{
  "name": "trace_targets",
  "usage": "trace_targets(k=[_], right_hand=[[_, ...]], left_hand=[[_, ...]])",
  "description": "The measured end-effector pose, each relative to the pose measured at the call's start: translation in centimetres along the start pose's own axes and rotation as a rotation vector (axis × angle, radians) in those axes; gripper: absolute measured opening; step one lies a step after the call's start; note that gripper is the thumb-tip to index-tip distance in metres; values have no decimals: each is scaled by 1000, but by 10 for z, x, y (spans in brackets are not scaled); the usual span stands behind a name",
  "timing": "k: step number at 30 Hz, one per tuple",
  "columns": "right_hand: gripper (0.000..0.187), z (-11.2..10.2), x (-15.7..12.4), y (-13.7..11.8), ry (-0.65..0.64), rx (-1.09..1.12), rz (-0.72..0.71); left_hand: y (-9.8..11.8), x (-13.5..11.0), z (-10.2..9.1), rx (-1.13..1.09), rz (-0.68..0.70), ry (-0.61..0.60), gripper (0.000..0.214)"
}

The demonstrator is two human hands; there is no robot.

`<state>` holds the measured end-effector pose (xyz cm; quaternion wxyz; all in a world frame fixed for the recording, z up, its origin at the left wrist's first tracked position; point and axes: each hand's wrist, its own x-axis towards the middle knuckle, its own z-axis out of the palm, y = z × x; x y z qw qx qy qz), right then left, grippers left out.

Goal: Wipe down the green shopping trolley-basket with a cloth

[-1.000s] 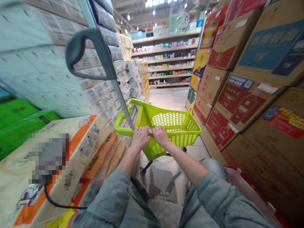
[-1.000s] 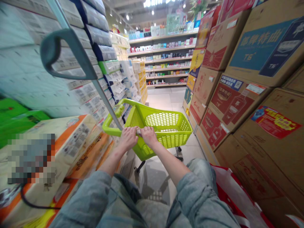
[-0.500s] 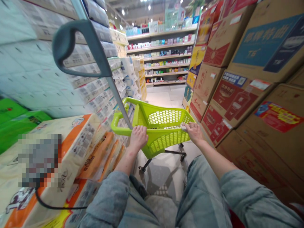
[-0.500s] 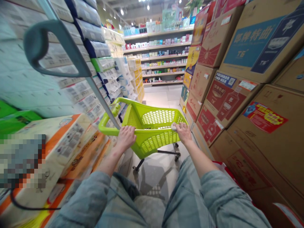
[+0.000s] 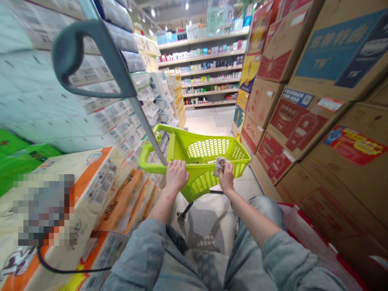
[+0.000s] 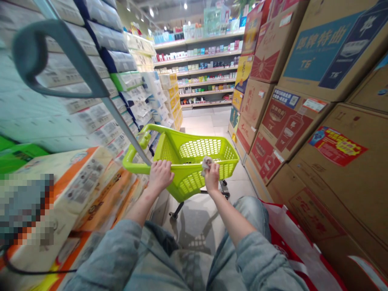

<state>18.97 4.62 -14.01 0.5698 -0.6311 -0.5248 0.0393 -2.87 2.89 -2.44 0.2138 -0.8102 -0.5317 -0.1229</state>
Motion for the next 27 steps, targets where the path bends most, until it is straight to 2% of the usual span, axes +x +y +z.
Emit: trace_targets(k=[3, 6, 8, 12, 14, 19, 22, 25, 27], right_hand=[[15, 18, -18, -30, -117, 92, -96], [18, 17, -26, -37, -181, 120, -141], [18, 10, -25, -28, -128, 112, -84], [20, 5, -21, -3, 101, 66, 154], [20, 11, -21, 0, 115, 51, 192], [21, 35, -33, -27, -29, 90, 77], [23, 37, -36, -36, -115, 104, -14], [22, 27, -29, -23, -206, 74, -94], [20, 16, -19, -6, -183, 33, -66]], left_hand=[[1, 0, 0, 3, 2, 0, 14], [0, 0, 0, 2, 11, 2, 15], [-1, -1, 0, -4, 12, 4, 14], [-1, -1, 1, -29, 4, 8, 11], [0, -1, 1, -39, 5, 7, 11], [1, -1, 3, -33, 7, 14, 11], [1, 0, 4, -66, -1, 19, 11], [-1, 0, 4, -87, -6, 19, 12], [-1, 0, 4, -75, -5, 19, 11]])
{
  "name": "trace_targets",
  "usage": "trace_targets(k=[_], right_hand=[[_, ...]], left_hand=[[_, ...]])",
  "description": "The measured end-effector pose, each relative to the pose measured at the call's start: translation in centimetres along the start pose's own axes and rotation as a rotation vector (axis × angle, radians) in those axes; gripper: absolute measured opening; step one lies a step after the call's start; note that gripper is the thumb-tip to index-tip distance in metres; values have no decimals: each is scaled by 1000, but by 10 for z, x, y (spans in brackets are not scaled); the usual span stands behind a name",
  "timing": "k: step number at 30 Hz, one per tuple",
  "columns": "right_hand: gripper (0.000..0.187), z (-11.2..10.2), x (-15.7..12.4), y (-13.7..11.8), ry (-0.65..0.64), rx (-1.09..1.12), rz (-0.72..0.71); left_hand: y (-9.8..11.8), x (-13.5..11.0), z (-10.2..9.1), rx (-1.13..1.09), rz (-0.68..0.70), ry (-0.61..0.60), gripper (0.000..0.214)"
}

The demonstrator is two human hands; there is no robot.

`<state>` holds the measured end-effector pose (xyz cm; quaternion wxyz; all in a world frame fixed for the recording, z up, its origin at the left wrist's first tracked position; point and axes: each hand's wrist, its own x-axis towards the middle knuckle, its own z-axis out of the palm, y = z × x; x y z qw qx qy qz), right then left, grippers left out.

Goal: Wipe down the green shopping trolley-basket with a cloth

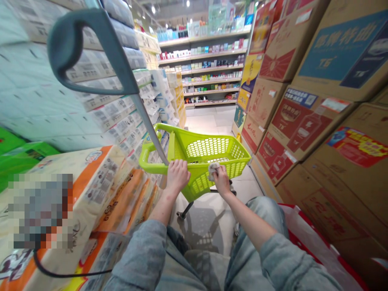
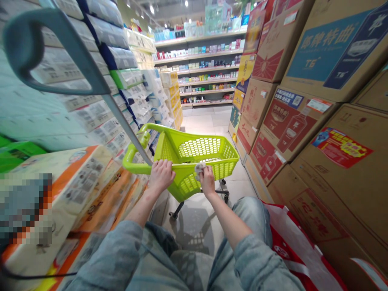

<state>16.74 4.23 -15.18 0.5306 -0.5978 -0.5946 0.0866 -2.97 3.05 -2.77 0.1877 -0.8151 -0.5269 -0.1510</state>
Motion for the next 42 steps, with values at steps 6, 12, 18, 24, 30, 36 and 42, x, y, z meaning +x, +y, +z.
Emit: trace_targets(k=[6, 12, 18, 24, 30, 36, 42], right_hand=[[24, -36, 24, 46, 284, -129, 335], [25, -20, 32, 31, 305, -63, 334], [23, 32, 12, -24, 205, 20, 206], [23, 24, 11, -32, 72, 64, 43], [25, -3, 24, 9, 115, -73, 91], [24, -12, 39, 35, 174, -104, 167], [30, 5, 40, 11, 231, -80, 268]], left_hand=[[3, 1, 0, 34, 1, 3, 11], [6, 4, 2, 11, 1, 15, 12], [13, 9, 4, 11, -2, 22, 15], [12, 7, 5, 43, -3, 20, 18], [8, 5, 5, 59, 13, 26, 20], [13, 8, 5, 46, 4, 8, 20], [16, 10, 7, -14, -9, 16, 19]])
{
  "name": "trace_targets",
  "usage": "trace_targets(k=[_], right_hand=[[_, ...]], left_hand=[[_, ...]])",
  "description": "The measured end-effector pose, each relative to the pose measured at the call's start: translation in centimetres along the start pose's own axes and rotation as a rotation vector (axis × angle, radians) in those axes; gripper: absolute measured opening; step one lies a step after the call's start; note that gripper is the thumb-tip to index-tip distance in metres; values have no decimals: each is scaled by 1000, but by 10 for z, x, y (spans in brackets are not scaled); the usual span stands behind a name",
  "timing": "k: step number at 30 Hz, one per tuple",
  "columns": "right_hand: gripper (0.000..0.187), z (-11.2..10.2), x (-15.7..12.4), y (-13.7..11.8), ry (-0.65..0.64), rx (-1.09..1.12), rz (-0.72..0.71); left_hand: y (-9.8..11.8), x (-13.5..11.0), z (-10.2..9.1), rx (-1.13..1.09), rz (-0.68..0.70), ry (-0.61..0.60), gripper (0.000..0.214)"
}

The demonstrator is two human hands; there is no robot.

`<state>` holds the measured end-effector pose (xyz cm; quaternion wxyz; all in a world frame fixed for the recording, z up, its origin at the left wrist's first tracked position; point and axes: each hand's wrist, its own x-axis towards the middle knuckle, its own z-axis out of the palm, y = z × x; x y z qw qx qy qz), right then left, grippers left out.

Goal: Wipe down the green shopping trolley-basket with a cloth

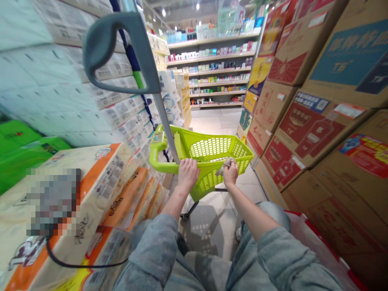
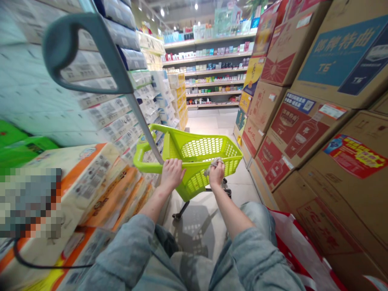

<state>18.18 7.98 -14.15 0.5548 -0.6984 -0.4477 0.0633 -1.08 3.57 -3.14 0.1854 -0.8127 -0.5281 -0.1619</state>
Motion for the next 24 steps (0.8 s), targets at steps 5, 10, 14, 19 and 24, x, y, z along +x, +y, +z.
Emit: trace_targets(k=[5, 10, 14, 19, 24], right_hand=[[30, 23, -50, -53, -151, 111, -158], [27, 23, -64, -73, -304, 219, -328], [24, 7, -46, -48, -353, 138, -356], [23, -13, -22, -5, -208, 3, -226], [25, -18, -8, 12, -107, -40, -81]], left_hand=[[-3, 2, 2, 34, 15, 9, 14], [-12, -1, 0, 51, 28, -9, 13], [-23, -5, -2, 59, 46, -15, 17], [-30, -6, -1, 56, 76, -17, 16], [-25, -1, 0, 68, 84, -4, 14]])
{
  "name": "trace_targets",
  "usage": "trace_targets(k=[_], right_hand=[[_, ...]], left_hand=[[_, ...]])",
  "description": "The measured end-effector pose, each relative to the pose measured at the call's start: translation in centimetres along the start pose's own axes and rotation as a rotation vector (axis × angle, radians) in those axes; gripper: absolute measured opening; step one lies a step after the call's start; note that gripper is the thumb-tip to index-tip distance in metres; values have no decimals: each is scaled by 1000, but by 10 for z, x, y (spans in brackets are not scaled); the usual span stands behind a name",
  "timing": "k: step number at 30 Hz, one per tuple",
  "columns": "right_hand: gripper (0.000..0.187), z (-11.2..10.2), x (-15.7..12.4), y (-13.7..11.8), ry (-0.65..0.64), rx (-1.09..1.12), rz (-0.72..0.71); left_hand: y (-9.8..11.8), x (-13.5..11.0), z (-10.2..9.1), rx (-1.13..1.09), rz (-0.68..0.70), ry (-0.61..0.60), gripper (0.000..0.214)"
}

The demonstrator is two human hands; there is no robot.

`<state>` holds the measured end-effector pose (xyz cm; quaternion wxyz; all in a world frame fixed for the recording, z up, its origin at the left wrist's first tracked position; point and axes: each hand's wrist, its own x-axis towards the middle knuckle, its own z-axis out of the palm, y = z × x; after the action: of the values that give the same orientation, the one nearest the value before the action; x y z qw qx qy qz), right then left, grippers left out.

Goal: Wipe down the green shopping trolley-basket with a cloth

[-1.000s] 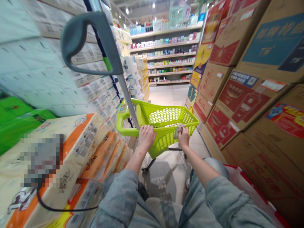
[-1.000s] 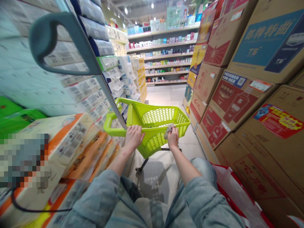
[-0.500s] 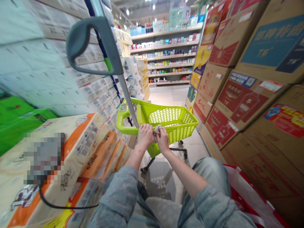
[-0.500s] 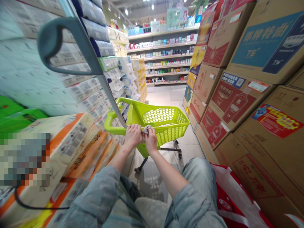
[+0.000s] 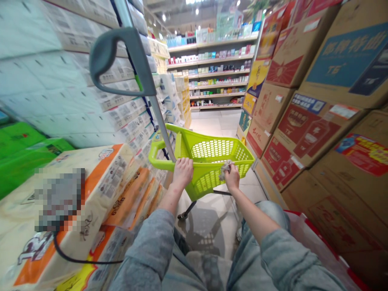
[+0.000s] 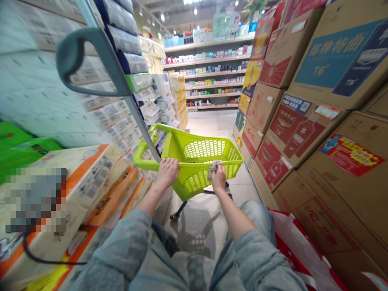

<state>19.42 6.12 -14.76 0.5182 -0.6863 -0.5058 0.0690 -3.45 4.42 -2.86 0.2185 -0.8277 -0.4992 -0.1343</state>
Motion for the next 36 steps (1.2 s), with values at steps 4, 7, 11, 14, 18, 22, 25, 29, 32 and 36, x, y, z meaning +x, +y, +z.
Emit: trace_targets(k=[4, 7, 11, 14, 18, 22, 25, 29, 32, 36], right_hand=[[27, 17, -12, -17, 81, 50, 93], [23, 38, -38, -43, -36, 85, 8], [24, 58, -72, -67, -274, 125, -164], [27, 55, -73, -59, -293, 99, -161], [25, 37, -43, -28, -102, 26, -4], [25, 27, -20, -15, 68, 21, 98], [25, 34, -25, -25, 115, 47, 52], [24, 46, -40, -43, 97, 119, -125], [23, 47, -45, -48, 18, 117, -273], [23, 47, -49, -44, -162, 1, -454]], left_hand=[[7, 4, 1, -6, 4, 6, 14], [11, 6, 2, -23, -3, 12, 15], [15, 6, 3, -31, 3, 23, 16], [14, 6, 3, -27, 12, 24, 16], [12, 7, 5, -23, 20, 26, 16], [13, 9, 7, -36, 27, 30, 20], [16, 10, 6, -40, 28, 34, 20], [17, 11, 6, -35, 27, 33, 20], [15, 10, 6, -13, 34, 31, 18], [12, 9, 7, -7, 36, 32, 15]])
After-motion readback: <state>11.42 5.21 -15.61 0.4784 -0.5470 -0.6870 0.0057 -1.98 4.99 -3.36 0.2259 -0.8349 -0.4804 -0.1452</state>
